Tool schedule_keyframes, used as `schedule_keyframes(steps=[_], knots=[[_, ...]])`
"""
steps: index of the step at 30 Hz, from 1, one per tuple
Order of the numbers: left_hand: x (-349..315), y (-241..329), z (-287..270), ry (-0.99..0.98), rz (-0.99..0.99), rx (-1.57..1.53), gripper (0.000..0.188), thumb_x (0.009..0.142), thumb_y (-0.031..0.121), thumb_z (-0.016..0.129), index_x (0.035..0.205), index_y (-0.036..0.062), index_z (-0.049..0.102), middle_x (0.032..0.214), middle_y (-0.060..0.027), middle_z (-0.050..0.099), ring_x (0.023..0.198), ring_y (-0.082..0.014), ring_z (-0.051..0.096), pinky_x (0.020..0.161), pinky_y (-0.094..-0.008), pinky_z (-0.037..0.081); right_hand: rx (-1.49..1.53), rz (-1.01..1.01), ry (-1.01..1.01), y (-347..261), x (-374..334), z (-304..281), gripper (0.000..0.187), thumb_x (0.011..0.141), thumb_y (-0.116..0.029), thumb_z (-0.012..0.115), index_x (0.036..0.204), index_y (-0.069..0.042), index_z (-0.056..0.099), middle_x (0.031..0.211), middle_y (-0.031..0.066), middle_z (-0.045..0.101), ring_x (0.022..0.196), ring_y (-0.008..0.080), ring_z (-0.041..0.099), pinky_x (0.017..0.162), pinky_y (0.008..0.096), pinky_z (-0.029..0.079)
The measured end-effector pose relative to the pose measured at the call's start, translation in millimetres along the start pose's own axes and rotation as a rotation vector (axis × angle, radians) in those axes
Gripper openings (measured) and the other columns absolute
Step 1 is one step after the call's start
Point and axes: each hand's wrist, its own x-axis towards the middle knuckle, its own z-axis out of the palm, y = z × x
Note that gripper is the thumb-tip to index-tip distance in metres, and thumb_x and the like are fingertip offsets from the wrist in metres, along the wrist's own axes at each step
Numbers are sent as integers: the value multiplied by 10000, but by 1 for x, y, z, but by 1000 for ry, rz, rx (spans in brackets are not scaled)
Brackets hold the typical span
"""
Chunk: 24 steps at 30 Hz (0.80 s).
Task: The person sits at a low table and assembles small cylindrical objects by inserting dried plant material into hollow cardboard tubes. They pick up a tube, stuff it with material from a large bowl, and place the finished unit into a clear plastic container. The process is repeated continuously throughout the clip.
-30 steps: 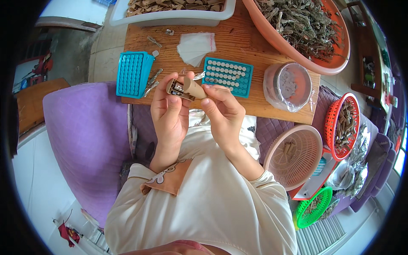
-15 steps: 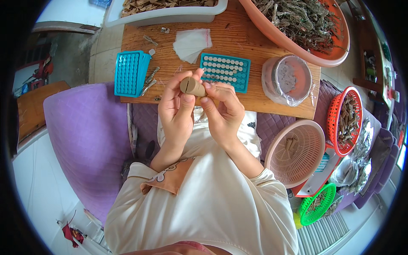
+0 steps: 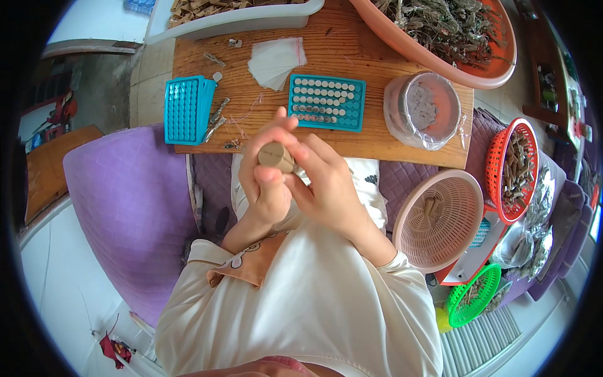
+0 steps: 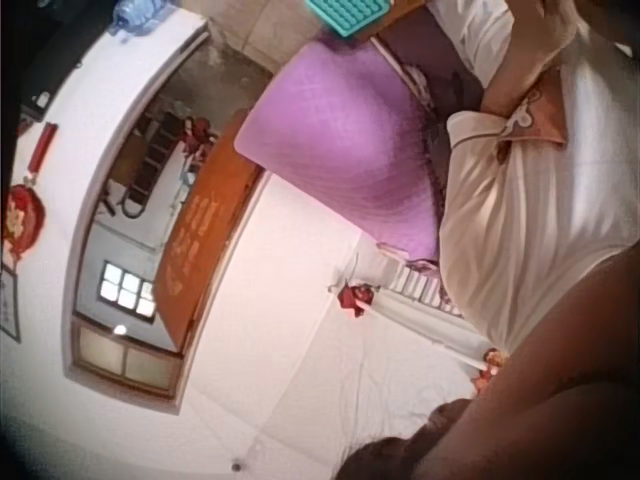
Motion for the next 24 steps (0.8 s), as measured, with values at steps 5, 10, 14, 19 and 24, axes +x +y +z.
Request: schedule_keyframes(steps=[5,10,14,19,24], knots=[[-1,10,3,-36,-161,-341,472,869,445,393,981,-9,457,793,-47,531,853,-196,523,986,-423,267,-32,-37,58,-8,-6,3,284,680,-92,632,908,26,510,769,149,500,673,299,510,563,357,422],[1,4,7,-78,-375,-568,468,871,453,390,996,4,432,826,-50,491,874,-175,495,937,-361,328,-84,-126,196,4,0,12,269,704,-114,608,890,42,492,875,203,515,730,355,514,638,383,441],[3,-8,7,-27,-451,-615,505,854,485,396,1049,19,395,854,-49,455,936,-177,470,906,-348,355,-67,-23,-21,8,8,-10,238,720,-78,596,920,17,508,880,184,531,756,332,538,653,368,450],[9,-14,-18,67,-477,-894,502,834,502,407,1036,43,403,746,-22,412,645,-137,475,612,-281,455,-261,287,7,22,7,-95,201,732,-62,588,929,-26,572,750,115,588,654,206,585,589,313,462],[13,-19,-30,-123,-550,-991,530,855,501,372,1128,46,382,686,-10,423,504,-68,325,459,-191,279,-725,554,33,83,24,-152,212,741,-128,556,896,14,586,709,169,606,697,273,608,631,340,467]])
